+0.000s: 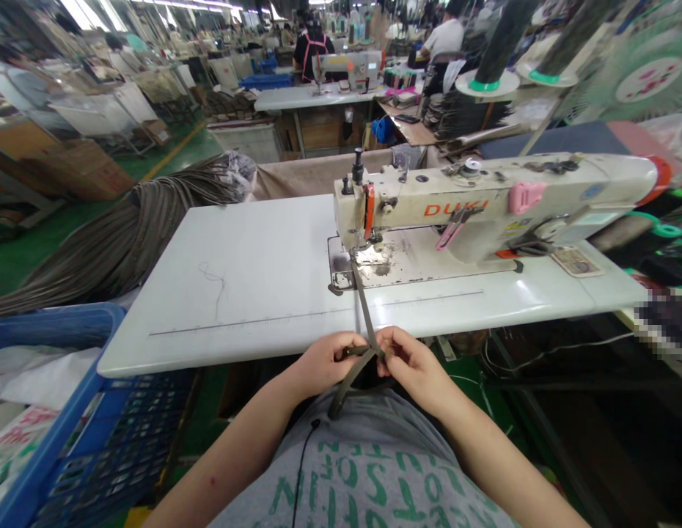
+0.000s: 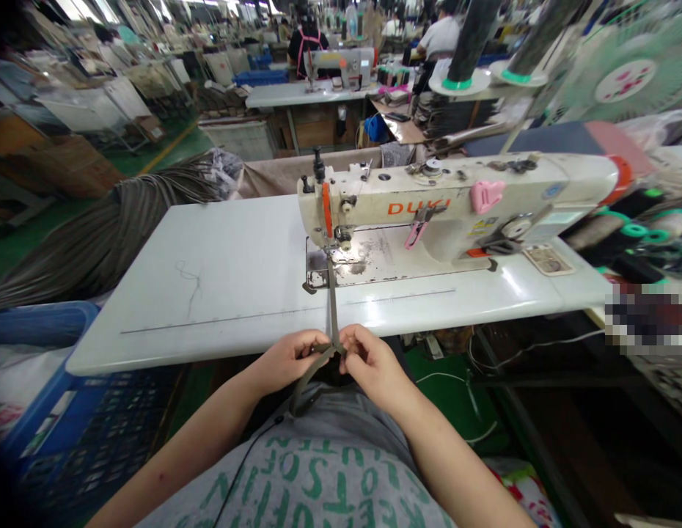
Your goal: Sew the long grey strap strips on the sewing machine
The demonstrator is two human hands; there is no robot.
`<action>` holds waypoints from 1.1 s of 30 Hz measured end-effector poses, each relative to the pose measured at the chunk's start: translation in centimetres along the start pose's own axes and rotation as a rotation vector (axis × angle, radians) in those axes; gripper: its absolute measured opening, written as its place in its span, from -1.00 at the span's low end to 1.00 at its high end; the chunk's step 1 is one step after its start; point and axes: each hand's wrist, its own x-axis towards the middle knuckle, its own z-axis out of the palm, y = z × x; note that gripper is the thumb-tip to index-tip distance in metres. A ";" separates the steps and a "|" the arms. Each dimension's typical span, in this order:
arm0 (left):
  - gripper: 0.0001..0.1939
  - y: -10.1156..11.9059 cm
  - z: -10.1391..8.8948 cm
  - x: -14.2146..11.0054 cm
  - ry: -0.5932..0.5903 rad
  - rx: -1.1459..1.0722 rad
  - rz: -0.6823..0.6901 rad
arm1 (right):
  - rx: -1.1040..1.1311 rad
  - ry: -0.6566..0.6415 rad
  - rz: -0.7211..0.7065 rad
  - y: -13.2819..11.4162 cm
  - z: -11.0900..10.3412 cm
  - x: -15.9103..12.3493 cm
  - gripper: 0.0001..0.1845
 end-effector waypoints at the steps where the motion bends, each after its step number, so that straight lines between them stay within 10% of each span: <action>1: -0.84 0.3 -0.3 0.0 0.023 0.035 0.014 | -0.054 0.008 -0.014 0.0 -0.1 0.0 -0.86; 7: -0.79 1.1 -0.6 0.0 0.042 -0.001 -0.006 | -0.252 0.071 -0.082 -0.4 -0.6 0.2 -0.92; 18: -0.72 0.8 0.0 0.3 0.036 -0.073 -0.083 | 0.061 0.044 0.105 0.2 -1.1 0.5 -0.77; 27: -0.83 0.3 1.8 0.2 0.311 0.271 0.197 | -0.032 0.040 0.048 -0.3 -0.8 0.6 -0.81; 33: -0.88 0.6 1.1 -0.4 0.261 0.308 0.112 | -0.171 0.097 -0.019 -0.1 -1.3 0.5 -0.86</action>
